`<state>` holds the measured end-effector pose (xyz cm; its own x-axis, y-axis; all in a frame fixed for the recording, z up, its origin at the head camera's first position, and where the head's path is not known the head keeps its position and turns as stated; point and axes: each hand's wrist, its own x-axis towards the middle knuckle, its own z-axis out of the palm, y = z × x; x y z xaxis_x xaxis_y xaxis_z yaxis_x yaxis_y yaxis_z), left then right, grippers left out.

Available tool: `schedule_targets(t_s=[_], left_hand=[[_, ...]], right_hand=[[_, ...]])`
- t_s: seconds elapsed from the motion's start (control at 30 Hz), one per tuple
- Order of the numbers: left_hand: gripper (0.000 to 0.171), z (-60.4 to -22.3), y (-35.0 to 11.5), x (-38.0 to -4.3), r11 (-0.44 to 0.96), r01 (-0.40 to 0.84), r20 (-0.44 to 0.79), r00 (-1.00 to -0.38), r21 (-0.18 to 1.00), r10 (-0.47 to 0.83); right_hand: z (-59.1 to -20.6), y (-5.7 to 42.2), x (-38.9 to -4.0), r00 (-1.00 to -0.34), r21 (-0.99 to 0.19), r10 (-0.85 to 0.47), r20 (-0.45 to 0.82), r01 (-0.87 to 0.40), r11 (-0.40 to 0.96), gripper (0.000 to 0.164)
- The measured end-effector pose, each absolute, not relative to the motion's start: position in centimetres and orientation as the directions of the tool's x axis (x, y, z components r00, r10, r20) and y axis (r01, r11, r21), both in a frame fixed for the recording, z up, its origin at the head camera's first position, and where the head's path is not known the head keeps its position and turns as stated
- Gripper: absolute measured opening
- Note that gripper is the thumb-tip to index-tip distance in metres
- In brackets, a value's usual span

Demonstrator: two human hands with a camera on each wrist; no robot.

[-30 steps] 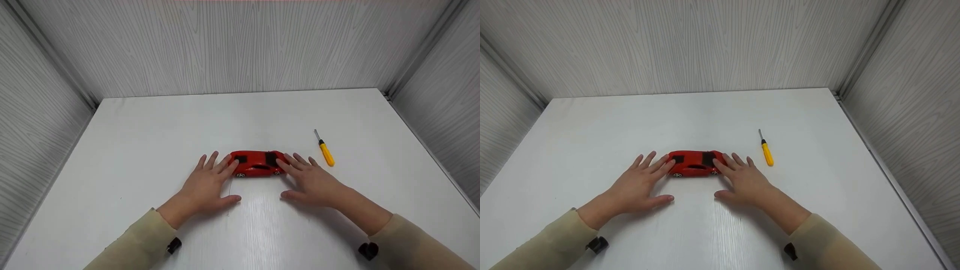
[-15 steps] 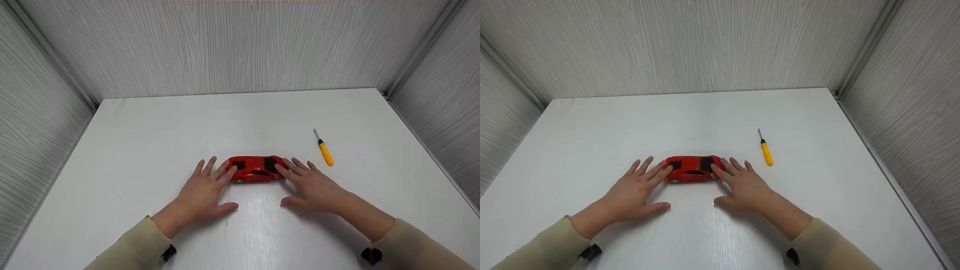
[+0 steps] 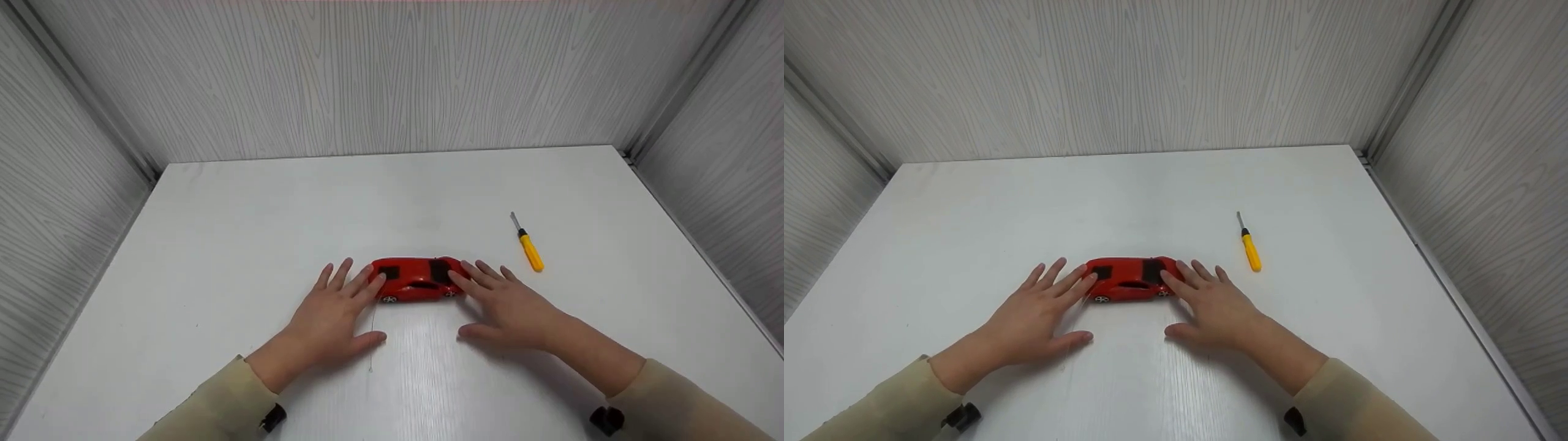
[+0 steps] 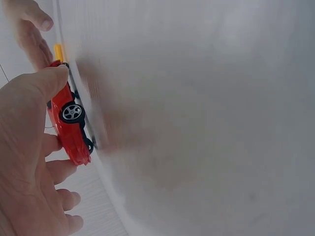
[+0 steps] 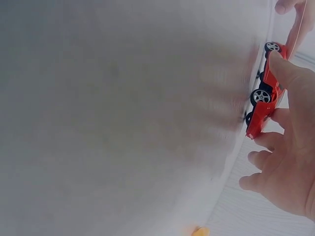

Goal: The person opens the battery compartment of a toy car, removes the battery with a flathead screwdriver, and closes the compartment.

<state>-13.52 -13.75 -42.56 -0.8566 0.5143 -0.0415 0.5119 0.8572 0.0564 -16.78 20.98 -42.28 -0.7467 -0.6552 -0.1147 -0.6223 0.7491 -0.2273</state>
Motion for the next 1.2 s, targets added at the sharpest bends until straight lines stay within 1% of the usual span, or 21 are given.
schedule_targets(t_s=[0.17,0.43,0.6,0.77,0.9,1.03,1.13,1.2], left_hand=[[0.092,-42.5,-13.8,-13.6,0.852,0.521,-0.036,-0.852,0.057,0.523],[0.089,-42.0,-14.0,-14.2,0.839,0.541,0.017,-0.841,0.059,0.541],[0.084,-41.9,-13.9,-15.5,0.808,0.584,0.064,-0.812,0.082,0.580],[0.078,-42.1,-14.1,-16.8,0.769,0.629,0.092,-0.777,0.113,0.623],[0.076,-42.2,-14.5,-17.6,0.753,0.642,0.082,-0.766,0.146,0.638],[0.075,-42.4,-14.7,-18.0,0.739,0.636,0.061,-0.766,0.223,0.640],[0.076,-42.7,-14.7,-18.1,0.722,0.600,0.041,-0.778,0.344,0.627],[0.075,-42.8,-14.8,-18.1,0.709,0.554,0.026,-0.796,0.437,0.605]], right_hand=[[-42.5,21.2,-17.0,-0.746,-0.248,-0.660,-0.083,-0.626,0.739,0.094],[-42.7,21.2,-18.0,-0.720,-0.292,-0.688,0.087,-0.679,0.674,0.085],[-42.9,21.3,-18.9,-0.732,-0.330,-0.672,0.109,-0.664,0.670,0.080],[-43.2,21.3,-19.7,-0.736,-0.422,-0.667,0.113,-0.643,0.639,0.073],[-43.3,21.4,-20.3,-0.743,-0.515,-0.659,0.117,-0.613,0.599,0.067],[-43.5,21.5,-20.7,-0.757,-0.588,-0.644,0.109,-0.571,0.572,0.063],[-43.6,21.6,-21.0,-0.779,-0.645,-0.621,0.082,-0.516,0.563,0.061],[-43.6,21.6,-21.1,-0.796,-0.678,-0.602,0.053,-0.472,0.563,0.062]])
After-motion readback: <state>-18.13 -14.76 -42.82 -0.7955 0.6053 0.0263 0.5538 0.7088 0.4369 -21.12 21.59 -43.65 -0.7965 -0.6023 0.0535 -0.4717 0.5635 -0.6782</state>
